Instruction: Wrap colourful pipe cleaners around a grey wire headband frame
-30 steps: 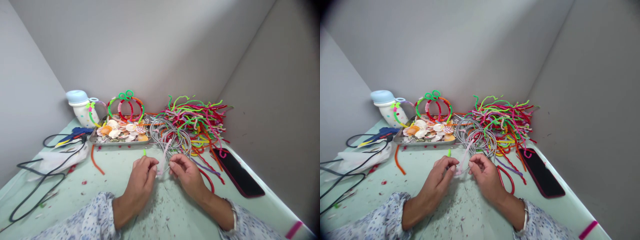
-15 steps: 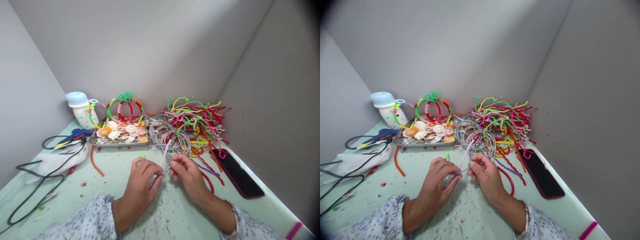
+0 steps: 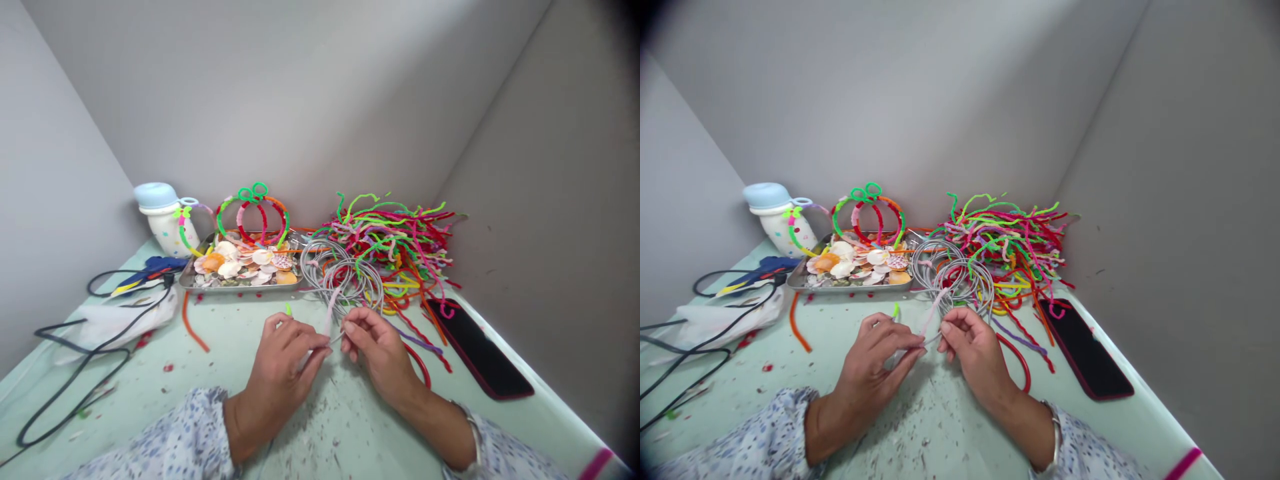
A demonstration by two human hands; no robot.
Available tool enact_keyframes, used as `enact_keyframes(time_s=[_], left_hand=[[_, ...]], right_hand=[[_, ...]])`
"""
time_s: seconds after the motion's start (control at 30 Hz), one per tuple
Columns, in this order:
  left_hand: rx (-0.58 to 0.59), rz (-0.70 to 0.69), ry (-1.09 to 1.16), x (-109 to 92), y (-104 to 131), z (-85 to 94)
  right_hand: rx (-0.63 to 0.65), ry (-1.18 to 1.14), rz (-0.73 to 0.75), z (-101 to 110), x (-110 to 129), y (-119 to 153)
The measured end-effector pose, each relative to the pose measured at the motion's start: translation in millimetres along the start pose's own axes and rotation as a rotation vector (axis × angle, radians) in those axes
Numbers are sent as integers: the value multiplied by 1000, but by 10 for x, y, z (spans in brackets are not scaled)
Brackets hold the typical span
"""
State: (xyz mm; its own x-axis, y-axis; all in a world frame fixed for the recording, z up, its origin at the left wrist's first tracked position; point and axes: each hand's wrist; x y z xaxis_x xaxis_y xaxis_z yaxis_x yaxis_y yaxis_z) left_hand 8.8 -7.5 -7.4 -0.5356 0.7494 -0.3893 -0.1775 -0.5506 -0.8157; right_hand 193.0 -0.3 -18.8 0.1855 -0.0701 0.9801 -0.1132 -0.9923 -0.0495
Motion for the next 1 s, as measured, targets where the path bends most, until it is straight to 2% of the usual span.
enact_keyframes(time_s=[0.37, 0.83, 1.0], left_hand=[[-27, -18, 25, 3, 4, -7], [93, 177, 77, -59, -26, -9], [90, 209, 65, -66, -17, -21]], right_hand=[[-7, 4, 7, -10, 19, 6], [-27, 35, 1, -37, 65, 19], [-35, 41, 14, -43, 67, 22]])
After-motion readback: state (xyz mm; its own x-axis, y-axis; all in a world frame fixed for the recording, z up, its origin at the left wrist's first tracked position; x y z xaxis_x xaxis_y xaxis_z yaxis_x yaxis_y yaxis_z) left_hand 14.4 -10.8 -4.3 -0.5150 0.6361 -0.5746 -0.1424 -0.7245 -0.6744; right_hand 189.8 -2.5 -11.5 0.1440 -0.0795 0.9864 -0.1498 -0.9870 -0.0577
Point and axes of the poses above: each hand's wrist, its own y-axis away from the middle knuckle, its own z-axis out of the back of the hand, x = y × z, and after that the axes turned 12 degrees about -x, right-handed
